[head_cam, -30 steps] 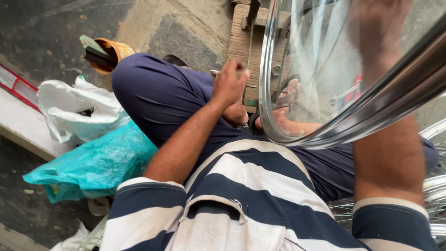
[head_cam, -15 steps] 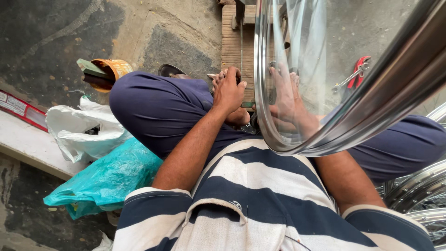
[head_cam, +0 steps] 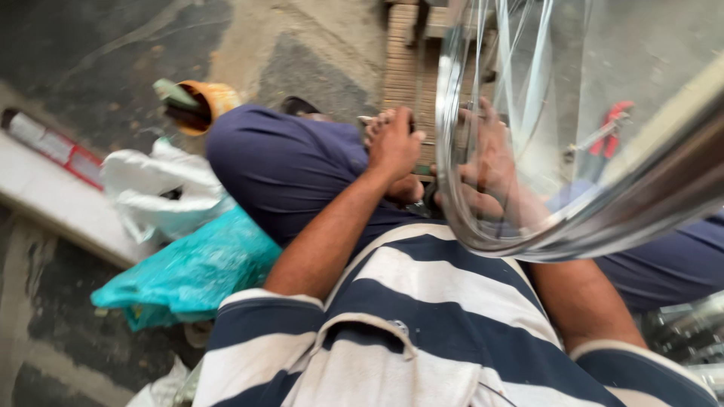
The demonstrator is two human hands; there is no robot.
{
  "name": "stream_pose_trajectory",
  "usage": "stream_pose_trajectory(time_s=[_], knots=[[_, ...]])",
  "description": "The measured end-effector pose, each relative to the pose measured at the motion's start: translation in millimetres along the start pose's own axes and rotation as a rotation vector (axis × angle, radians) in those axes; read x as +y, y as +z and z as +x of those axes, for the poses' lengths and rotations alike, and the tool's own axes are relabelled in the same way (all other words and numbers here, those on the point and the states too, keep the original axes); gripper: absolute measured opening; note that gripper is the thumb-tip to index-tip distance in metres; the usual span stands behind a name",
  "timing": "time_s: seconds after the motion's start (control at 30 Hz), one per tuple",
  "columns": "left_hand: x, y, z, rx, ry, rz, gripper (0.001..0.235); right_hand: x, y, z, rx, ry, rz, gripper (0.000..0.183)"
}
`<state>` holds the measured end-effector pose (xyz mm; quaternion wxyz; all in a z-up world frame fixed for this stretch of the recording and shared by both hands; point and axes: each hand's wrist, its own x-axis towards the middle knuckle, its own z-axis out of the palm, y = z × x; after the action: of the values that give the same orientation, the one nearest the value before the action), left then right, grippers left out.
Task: The person sits on the floor and uses a spoke wrench to tighten the spokes of a bicycle wheel mounted on a truing stand. They rotate the wheel periodically to access different sections and continue adjusting the tension of the spokes.
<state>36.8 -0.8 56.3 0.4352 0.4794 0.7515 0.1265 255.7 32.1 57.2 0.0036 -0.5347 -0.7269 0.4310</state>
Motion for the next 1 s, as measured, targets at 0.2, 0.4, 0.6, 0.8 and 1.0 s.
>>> stream_pose_trajectory(time_s=[0.2, 0.4, 0.6, 0.8, 1.0], knots=[[10, -6, -1, 0.016, -0.011, 0.065, 0.033, -9, -3, -6, 0.085, -0.145, -0.028, 0.116], [10, -7, -2, -0.022, -0.003, 0.051, 0.033, -14, -4, -5, 0.071, -0.111, -0.042, 0.116], [9, -4, 0, 0.035, 0.040, 0.104, 0.032, -6, 0, -6, 0.080, -0.121, -0.021, 0.116], [9, -5, 0, 0.011, 0.012, 0.105, 0.033, -1, 3, -4, 0.101, -0.136, -0.066, 0.115], [10, -4, 1, 0.008, 0.007, 0.110, 0.036, -3, 0, -3, 0.070, -0.112, -0.035, 0.115]])
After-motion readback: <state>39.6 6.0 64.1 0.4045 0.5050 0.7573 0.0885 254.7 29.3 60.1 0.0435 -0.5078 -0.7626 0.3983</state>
